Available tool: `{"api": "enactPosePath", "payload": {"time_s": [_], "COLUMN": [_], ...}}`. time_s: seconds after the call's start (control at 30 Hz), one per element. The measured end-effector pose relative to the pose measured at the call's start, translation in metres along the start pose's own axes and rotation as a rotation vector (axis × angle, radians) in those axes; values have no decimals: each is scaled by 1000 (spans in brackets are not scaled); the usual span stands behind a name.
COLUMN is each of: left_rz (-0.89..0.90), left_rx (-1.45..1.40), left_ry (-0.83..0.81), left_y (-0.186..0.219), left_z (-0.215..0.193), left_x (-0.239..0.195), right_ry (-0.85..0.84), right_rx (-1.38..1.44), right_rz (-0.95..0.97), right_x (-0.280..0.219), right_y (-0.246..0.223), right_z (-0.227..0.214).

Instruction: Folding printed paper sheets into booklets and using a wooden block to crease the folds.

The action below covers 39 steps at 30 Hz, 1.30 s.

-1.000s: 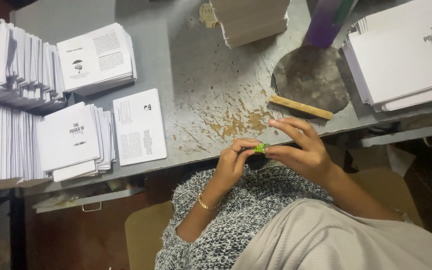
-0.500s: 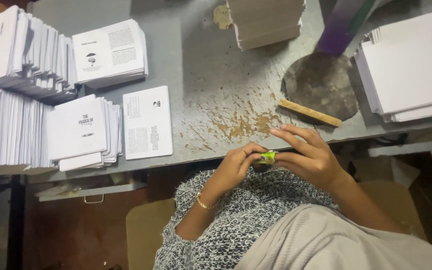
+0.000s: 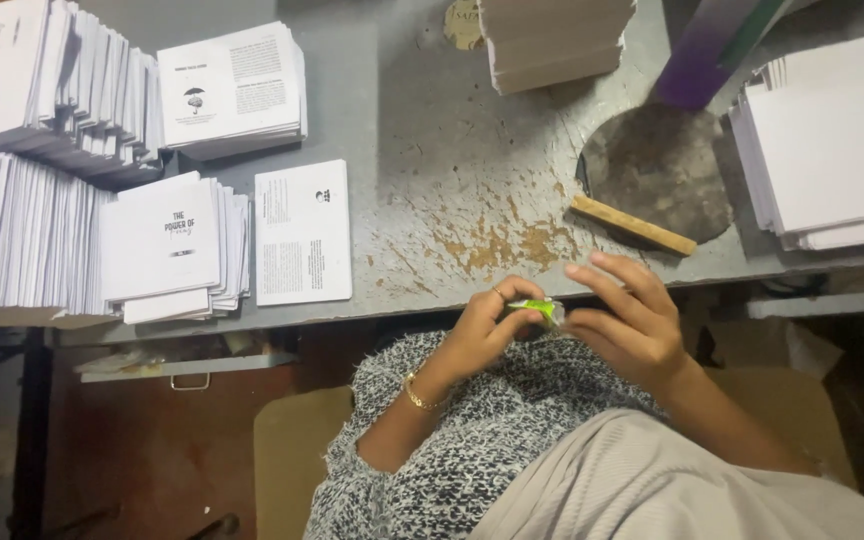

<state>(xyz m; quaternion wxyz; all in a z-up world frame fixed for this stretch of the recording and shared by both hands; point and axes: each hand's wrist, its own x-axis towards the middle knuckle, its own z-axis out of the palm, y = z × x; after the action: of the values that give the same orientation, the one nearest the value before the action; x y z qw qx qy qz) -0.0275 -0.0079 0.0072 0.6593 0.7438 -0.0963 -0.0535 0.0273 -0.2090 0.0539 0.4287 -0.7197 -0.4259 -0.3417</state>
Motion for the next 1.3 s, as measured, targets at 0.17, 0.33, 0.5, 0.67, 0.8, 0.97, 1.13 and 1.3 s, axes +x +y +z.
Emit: {"api": "enactPosePath", "payload": {"time_s": [0.17, 0.33, 0.5, 0.67, 0.8, 0.97, 1.13, 1.3], "left_rz": [58, 75, 73, 60, -18, -50, -53, 23], "left_rx": [-211, -230, -61, 33, 98, 56, 49, -66], "left_ry": [14, -5, -33, -77, -64, -16, 51, 52], "left_y": [-7, -8, 9, 41, 23, 24, 8, -9], "left_z": [-1, 0, -7, -7, -10, -7, -9, -18], "left_x": [2, 4, 7, 11, 12, 25, 51, 113], "right_ry": [59, 4, -166, -239, -332, -231, -175, -47], "right_rx": [-14, -19, 19, 185, 257, 224, 314, 303], "right_rz": [65, 54, 77, 175, 287, 303, 401, 420], "right_x": [-6, -3, 17, 19, 1, -14, -7, 18], "right_y": [-3, -1, -5, 1, 14, 21, 56, 111], "right_z": [-3, -1, -6, -5, 6, 18, 26, 33]}}
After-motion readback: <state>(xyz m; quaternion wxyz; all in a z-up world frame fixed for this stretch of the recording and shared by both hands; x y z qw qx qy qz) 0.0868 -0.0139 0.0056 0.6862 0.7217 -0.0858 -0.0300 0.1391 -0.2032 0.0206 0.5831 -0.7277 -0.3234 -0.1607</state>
